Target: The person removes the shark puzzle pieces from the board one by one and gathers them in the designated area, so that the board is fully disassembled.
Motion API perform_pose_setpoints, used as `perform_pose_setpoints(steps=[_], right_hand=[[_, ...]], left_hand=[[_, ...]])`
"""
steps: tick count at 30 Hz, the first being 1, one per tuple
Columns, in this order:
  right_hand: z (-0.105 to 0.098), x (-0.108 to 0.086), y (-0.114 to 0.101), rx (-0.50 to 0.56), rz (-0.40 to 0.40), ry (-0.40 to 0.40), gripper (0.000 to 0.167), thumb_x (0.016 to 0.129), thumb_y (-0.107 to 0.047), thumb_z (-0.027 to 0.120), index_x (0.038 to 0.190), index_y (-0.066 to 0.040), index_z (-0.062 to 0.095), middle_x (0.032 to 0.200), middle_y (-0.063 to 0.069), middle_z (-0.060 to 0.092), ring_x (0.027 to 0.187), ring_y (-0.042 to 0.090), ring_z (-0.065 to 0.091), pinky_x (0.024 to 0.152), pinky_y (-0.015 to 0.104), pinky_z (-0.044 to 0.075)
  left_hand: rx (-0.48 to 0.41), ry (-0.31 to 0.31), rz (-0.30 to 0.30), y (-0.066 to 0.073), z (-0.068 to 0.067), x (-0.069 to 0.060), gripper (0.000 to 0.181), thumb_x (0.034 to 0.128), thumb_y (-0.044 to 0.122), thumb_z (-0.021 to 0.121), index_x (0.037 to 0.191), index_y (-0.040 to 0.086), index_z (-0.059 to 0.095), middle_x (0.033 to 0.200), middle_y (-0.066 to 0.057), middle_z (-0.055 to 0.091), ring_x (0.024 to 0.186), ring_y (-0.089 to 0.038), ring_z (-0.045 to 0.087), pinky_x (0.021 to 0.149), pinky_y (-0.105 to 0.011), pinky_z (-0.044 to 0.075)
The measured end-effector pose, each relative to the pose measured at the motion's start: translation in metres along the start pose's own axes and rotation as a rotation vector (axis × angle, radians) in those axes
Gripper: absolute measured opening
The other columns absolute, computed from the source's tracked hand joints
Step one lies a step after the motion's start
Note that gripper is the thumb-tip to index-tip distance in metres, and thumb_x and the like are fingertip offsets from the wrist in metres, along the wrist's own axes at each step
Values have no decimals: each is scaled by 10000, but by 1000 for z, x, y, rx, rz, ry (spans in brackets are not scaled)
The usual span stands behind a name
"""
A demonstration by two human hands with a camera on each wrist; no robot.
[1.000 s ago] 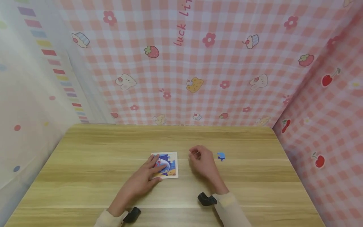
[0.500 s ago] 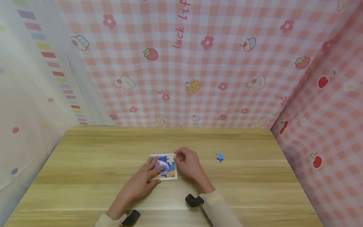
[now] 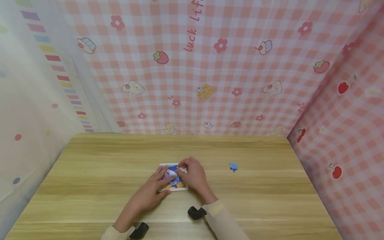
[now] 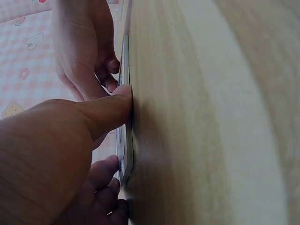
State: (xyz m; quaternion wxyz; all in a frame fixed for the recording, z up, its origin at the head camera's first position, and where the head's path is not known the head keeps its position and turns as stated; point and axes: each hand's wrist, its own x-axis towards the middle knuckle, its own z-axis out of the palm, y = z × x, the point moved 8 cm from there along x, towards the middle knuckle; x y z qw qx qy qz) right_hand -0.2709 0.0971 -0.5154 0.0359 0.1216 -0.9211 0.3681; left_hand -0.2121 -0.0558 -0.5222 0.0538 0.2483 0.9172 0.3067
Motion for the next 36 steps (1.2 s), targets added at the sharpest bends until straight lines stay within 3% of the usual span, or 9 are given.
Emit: perform_pose_setpoints(steps=[8, 18, 23, 29, 36], right_hand=[[3, 1, 1, -41, 42, 1, 136, 892, -260, 798, 970, -162, 745, 886, -18, 602, 744, 94, 469, 671, 235, 404], [4, 1, 2, -15, 43, 17, 111, 887, -231, 805, 949, -166, 741, 862, -15, 613, 748, 101, 468, 670, 239, 401], [5, 1, 2, 65, 59, 16, 104, 885, -204, 811, 930, -167, 724, 833, -26, 656, 739, 99, 495, 675, 237, 419], [5, 1, 3, 217, 54, 7, 120, 889, -131, 802, 934, -127, 690, 802, -20, 717, 715, 68, 622, 644, 190, 525], [-10, -2, 3, 280, 54, 28, 192, 903, -56, 763, 1068, -143, 716, 857, 27, 744, 730, 101, 645, 656, 202, 545]], left_hand=[[14, 7, -8, 1, -1, 1, 488, 982, 230, 687, 1456, 156, 595, 1670, -208, 293, 1565, -443, 215, 1213, -630, 326], [16, -1, -37, 0, 0, 2, 484, 987, 244, 680, 1455, 154, 596, 1673, -217, 278, 1568, -440, 209, 1218, -628, 318], [12, -9, -55, -2, 2, 2, 485, 992, 258, 672, 1461, 164, 591, 1681, -218, 254, 1578, -424, 187, 1227, -623, 304], [0, 0, -42, -3, 1, 1, 488, 987, 248, 677, 1459, 159, 592, 1676, -221, 261, 1575, -431, 191, 1230, -624, 297], [0, 2, -30, 0, 0, 1, 487, 986, 246, 678, 1458, 161, 594, 1667, -231, 283, 1566, -448, 207, 1224, -629, 304]])
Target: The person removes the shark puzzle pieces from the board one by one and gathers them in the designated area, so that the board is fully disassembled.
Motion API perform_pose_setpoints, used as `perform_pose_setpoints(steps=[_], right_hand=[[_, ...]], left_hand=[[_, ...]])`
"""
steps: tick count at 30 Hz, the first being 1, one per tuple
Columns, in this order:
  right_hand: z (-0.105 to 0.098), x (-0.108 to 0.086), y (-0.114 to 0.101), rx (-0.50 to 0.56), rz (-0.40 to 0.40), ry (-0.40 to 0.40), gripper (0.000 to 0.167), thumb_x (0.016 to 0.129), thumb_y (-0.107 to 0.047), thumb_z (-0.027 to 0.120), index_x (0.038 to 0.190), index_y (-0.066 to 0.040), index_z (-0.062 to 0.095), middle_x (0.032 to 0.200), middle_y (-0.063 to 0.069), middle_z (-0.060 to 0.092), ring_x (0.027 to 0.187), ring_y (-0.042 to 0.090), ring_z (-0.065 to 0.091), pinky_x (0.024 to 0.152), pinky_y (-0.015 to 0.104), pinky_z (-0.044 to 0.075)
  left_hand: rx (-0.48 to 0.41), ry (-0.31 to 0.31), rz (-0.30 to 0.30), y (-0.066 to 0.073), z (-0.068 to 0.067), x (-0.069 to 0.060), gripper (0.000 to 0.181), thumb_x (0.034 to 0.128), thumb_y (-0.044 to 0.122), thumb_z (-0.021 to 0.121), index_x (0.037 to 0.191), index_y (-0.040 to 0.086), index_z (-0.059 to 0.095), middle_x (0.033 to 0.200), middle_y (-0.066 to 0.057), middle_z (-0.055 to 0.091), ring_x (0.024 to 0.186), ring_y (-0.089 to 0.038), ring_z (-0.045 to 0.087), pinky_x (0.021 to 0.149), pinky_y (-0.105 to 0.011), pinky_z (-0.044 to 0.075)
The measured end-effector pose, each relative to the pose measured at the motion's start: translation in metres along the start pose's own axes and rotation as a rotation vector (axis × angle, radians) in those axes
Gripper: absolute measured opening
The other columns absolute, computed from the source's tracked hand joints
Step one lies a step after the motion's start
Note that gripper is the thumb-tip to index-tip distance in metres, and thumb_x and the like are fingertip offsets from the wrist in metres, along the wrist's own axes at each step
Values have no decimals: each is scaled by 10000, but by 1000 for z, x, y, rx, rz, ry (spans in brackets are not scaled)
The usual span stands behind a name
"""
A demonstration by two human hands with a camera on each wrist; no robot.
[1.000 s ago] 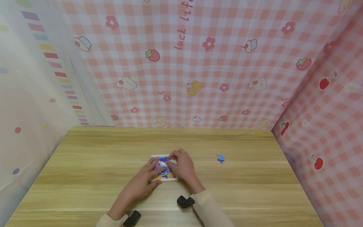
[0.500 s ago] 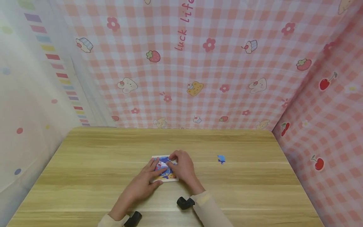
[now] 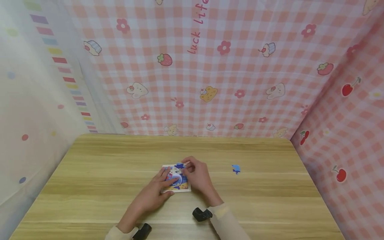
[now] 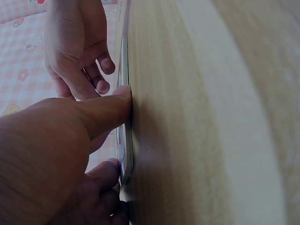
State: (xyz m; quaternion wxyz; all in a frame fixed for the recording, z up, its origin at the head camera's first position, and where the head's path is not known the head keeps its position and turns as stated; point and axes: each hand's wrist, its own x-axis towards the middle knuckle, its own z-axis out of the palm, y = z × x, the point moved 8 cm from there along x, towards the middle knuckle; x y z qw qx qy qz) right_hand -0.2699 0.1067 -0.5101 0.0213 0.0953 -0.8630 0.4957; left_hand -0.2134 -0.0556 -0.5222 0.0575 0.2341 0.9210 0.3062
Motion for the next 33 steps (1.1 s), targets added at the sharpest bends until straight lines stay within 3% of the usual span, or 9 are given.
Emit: perform_pose_setpoints(steps=[7, 26, 33], right_hand=[[-17, -4, 9, -13, 47, 15, 170, 936, -99, 743, 1068, -207, 740, 880, 8, 733, 755, 113, 629, 671, 199, 526], [-65, -15, 35, -84, 125, 44, 149, 966, -168, 723, 1114, -191, 723, 946, 29, 726, 821, 175, 612, 688, 225, 519], [-82, -18, 49, -111, 124, 68, 162, 963, -162, 726, 1124, -162, 721, 964, 51, 742, 822, 133, 628, 705, 203, 525]], left_hand=[[6, 4, -1, -1, 1, -1, 491, 985, 249, 680, 1461, 166, 591, 1673, -219, 274, 1570, -437, 206, 1232, -619, 297], [2, 2, -6, 1, 0, 0, 494, 986, 245, 678, 1466, 169, 586, 1679, -206, 269, 1575, -429, 194, 1236, -610, 296], [-7, 7, -3, 2, -1, -1, 492, 982, 233, 683, 1460, 159, 591, 1673, -214, 280, 1570, -439, 202, 1232, -615, 300]])
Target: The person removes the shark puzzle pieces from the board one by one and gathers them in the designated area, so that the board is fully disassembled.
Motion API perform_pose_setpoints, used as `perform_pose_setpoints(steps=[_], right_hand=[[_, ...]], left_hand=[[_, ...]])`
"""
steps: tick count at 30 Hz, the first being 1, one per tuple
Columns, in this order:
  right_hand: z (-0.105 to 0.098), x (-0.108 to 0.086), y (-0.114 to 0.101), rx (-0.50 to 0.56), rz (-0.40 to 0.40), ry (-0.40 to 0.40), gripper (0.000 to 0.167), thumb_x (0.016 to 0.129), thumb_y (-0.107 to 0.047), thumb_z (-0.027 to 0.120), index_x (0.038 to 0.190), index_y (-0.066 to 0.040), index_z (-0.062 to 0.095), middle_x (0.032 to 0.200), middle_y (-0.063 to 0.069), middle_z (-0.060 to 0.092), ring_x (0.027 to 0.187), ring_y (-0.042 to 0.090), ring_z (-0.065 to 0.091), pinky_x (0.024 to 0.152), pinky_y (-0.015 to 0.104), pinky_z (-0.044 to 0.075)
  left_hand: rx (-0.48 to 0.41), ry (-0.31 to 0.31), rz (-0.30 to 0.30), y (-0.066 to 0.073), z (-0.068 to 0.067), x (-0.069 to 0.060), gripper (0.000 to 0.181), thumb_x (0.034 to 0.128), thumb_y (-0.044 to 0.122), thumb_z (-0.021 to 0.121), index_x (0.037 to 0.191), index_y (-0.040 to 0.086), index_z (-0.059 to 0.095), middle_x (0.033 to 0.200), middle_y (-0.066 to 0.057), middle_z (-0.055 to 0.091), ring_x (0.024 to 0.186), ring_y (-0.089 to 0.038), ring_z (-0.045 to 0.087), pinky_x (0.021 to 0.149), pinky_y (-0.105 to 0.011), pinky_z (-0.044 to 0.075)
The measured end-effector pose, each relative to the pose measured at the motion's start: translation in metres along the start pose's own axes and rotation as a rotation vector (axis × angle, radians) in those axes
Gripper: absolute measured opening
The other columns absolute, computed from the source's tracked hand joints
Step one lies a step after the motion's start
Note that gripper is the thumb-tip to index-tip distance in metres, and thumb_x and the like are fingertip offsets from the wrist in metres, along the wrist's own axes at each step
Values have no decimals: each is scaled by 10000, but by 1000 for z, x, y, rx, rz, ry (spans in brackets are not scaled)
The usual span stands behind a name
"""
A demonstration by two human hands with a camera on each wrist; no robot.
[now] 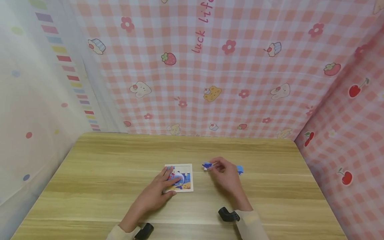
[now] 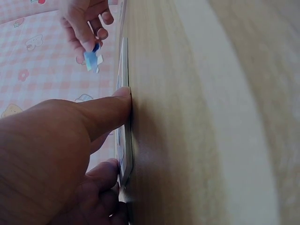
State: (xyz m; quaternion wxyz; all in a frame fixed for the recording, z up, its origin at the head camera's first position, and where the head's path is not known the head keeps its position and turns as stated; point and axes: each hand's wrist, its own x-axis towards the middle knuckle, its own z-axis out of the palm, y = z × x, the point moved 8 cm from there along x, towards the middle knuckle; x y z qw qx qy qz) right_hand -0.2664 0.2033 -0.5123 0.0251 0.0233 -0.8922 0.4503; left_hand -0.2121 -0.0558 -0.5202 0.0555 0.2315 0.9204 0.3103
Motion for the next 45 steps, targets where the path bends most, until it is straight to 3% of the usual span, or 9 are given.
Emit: perform_pose_setpoints(steps=[17, 23, 31, 35, 45], right_hand=[[-41, -2, 31, -111, -33, 56, 150, 932, -124, 752, 1081, -114, 741, 913, 60, 749, 766, 69, 614, 665, 179, 498], [-51, -6, 32, -160, -56, 100, 154, 912, -101, 750, 1066, -101, 753, 872, 50, 739, 768, 71, 617, 679, 184, 497], [-56, -6, 33, -236, -86, 156, 161, 885, -86, 762, 1045, -74, 765, 905, 75, 731, 862, 206, 665, 775, 317, 494], [-56, -5, 32, -282, -113, 175, 169, 873, -83, 771, 1041, -57, 771, 912, 98, 704, 853, 243, 597, 750, 332, 430], [-53, -1, 31, -352, -97, 99, 196, 932, -130, 734, 1110, -60, 780, 1018, 161, 681, 908, 293, 522, 744, 340, 369]], left_hand=[[-12, 6, -1, -3, 3, -1, 504, 981, 238, 685, 1469, 167, 582, 1683, -191, 272, 1580, -424, 181, 1243, -609, 283], [-27, 9, 0, -1, 1, -1, 500, 979, 230, 686, 1463, 156, 587, 1678, -202, 276, 1576, -434, 188, 1233, -623, 293], [-27, 7, -3, -2, 2, -1, 499, 979, 230, 685, 1465, 166, 587, 1682, -194, 272, 1579, -424, 185, 1236, -618, 291], [-30, 7, 10, -1, 2, -2, 501, 973, 222, 691, 1460, 157, 591, 1675, -208, 280, 1574, -435, 193, 1235, -621, 289], [-35, 14, 20, 0, 0, -3, 502, 969, 213, 694, 1456, 141, 593, 1671, -219, 285, 1569, -446, 201, 1227, -629, 298]])
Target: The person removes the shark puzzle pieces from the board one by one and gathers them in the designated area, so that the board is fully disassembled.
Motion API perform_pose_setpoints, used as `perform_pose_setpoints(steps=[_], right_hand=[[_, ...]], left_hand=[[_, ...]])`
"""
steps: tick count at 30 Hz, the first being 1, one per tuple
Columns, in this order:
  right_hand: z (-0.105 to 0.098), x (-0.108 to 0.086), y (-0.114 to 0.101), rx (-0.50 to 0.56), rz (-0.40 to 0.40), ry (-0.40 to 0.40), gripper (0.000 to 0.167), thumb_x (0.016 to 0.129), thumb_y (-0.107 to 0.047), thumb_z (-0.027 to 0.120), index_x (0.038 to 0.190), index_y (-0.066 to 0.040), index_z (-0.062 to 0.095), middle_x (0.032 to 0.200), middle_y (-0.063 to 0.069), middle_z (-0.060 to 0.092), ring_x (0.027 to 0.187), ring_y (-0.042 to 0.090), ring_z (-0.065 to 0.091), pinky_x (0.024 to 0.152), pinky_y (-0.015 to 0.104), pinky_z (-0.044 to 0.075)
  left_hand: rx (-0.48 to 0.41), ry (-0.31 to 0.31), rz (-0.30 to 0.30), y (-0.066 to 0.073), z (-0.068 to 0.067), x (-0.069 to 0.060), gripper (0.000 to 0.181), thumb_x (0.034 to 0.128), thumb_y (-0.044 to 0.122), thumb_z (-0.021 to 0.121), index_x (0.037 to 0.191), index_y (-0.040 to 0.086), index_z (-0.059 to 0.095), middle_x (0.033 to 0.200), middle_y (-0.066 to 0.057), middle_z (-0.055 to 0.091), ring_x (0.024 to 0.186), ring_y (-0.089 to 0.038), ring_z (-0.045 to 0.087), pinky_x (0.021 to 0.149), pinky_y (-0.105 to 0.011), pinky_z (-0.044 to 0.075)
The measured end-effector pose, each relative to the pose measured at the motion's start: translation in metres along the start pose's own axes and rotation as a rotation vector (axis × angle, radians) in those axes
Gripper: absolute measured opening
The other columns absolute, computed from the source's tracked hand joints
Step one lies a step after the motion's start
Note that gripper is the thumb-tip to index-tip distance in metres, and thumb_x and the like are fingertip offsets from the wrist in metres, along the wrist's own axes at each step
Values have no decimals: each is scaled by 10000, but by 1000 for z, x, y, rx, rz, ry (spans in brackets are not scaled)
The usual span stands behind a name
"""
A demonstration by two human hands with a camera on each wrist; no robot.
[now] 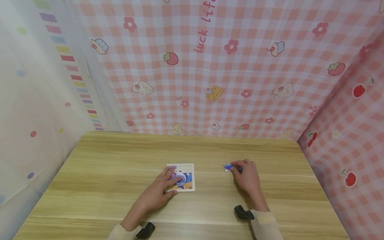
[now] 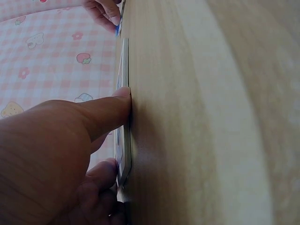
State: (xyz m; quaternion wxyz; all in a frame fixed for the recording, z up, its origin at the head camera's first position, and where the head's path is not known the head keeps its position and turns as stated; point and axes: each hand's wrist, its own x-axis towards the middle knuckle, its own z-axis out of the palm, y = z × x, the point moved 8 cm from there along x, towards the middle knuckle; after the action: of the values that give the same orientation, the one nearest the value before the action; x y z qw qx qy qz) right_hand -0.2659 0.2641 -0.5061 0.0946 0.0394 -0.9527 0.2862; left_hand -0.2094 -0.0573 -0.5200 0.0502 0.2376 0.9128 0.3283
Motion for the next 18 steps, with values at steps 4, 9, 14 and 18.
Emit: perform_pose_setpoints(steps=[4, 9, 14, 18], right_hand=[[0, 0, -1, -10, 11, -39, 193, 947, -138, 723, 1121, -81, 787, 1065, 190, 669, 944, 311, 514, 735, 339, 368], [-1, 1, 0, -12, 27, -56, 184, 948, -145, 727, 1112, -102, 798, 1088, 208, 654, 962, 321, 505, 733, 330, 358], [-1, 1, -1, 7, 20, -44, 179, 954, -141, 717, 1108, -94, 797, 1093, 208, 653, 958, 320, 501, 738, 337, 358], [-6, 0, 0, 33, 4, 13, 199, 944, -118, 714, 1120, -49, 778, 1109, 227, 670, 1014, 368, 540, 798, 406, 408]], left_hand=[[1, -6, -2, 0, 0, 0, 504, 973, 214, 688, 1462, 142, 587, 1674, -218, 275, 1571, -445, 193, 1229, -628, 294], [-3, 1, 2, 0, 0, 0, 501, 973, 206, 687, 1459, 135, 589, 1672, -223, 278, 1569, -450, 195, 1226, -631, 296], [0, -4, -5, -1, 0, 0, 502, 975, 212, 684, 1463, 142, 586, 1674, -217, 276, 1572, -443, 191, 1230, -627, 291], [-2, -16, -13, -1, 1, 1, 505, 984, 221, 678, 1473, 148, 576, 1682, -205, 263, 1579, -434, 175, 1235, -623, 286]])
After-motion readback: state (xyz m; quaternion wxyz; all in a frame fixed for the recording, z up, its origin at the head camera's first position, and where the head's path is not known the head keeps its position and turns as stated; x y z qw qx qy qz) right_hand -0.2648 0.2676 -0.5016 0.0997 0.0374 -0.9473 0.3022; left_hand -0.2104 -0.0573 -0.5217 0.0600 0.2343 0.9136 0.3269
